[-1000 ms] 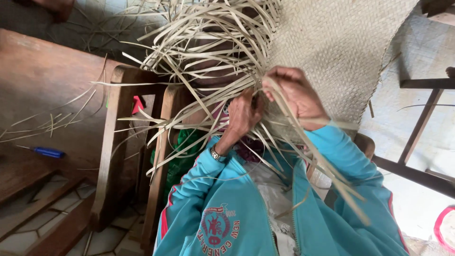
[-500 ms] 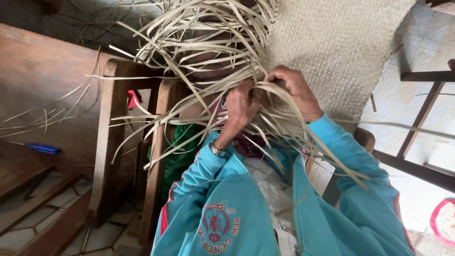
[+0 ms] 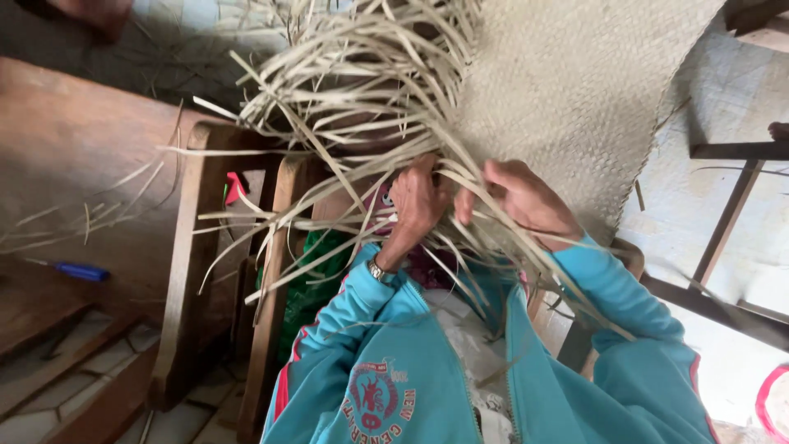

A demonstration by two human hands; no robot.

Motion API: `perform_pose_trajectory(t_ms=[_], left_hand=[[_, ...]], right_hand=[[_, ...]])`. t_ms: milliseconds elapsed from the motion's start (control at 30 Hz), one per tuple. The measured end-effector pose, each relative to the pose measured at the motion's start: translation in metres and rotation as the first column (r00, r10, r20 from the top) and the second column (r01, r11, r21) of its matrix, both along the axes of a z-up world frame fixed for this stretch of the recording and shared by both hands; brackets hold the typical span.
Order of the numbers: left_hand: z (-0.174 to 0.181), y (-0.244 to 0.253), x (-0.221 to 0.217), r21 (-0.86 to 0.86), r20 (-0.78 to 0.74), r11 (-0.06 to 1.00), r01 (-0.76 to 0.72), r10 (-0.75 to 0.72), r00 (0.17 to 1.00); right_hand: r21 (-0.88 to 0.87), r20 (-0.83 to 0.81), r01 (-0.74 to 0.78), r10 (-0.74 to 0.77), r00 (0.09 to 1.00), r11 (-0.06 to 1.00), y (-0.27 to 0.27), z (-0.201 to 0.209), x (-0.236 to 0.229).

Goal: Weave thin strips of dried plant material into a mat

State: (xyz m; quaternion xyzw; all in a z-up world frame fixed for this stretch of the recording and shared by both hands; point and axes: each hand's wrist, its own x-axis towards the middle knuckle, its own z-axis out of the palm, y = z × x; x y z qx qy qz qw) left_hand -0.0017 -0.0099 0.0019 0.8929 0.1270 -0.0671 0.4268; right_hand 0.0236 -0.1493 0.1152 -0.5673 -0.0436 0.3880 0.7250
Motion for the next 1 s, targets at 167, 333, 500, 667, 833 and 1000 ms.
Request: perform_pose_trajectory(t_ms=[167, 333, 500, 667, 833, 1000], left_hand=[[-0.001, -0.004, 0.001, 0.061, 0.019, 0.998, -0.004, 0.003, 1.0], [0.001, -0.002, 0.001, 0.066, -0.153, 0.998, 0.023, -0.013, 0.988], [0.007, -0.004, -0.002, 0.0, -0.098, 0.999, -0.039, 0.039, 0.994], [0.002, -0.011, -0.004, 0.004, -0.018, 0.994, -0.105, 0.105, 0.994], [-0.003, -0.016, -0.007, -0.058, 0.013, 0.977, -0.205, 0.206, 0.978], [-0.001, -0.022, -0.014, -0.026, -0.01, 0.948, -0.316, 0.316, 0.949]], right_hand=[[0.691, 0.121, -0.133, 0.069, 0.99, 0.71, -0.042, 0.033, 0.03], [0.744, -0.125, 0.198, -0.159, 0.979, 0.638, -0.047, -0.036, 0.035], [-0.329, 0.847, 0.299, 0.14, 0.513, 0.896, 0.0, -0.121, 0.017], [-0.407, 0.721, 0.309, 0.095, 0.686, 0.86, 0.009, -0.072, 0.016], [-0.155, 0.74, 0.345, -0.122, 0.662, 0.926, -0.004, -0.133, 0.019], [-0.219, 0.793, 0.264, 0.014, 0.609, 0.939, -0.003, -0.117, 0.02]])
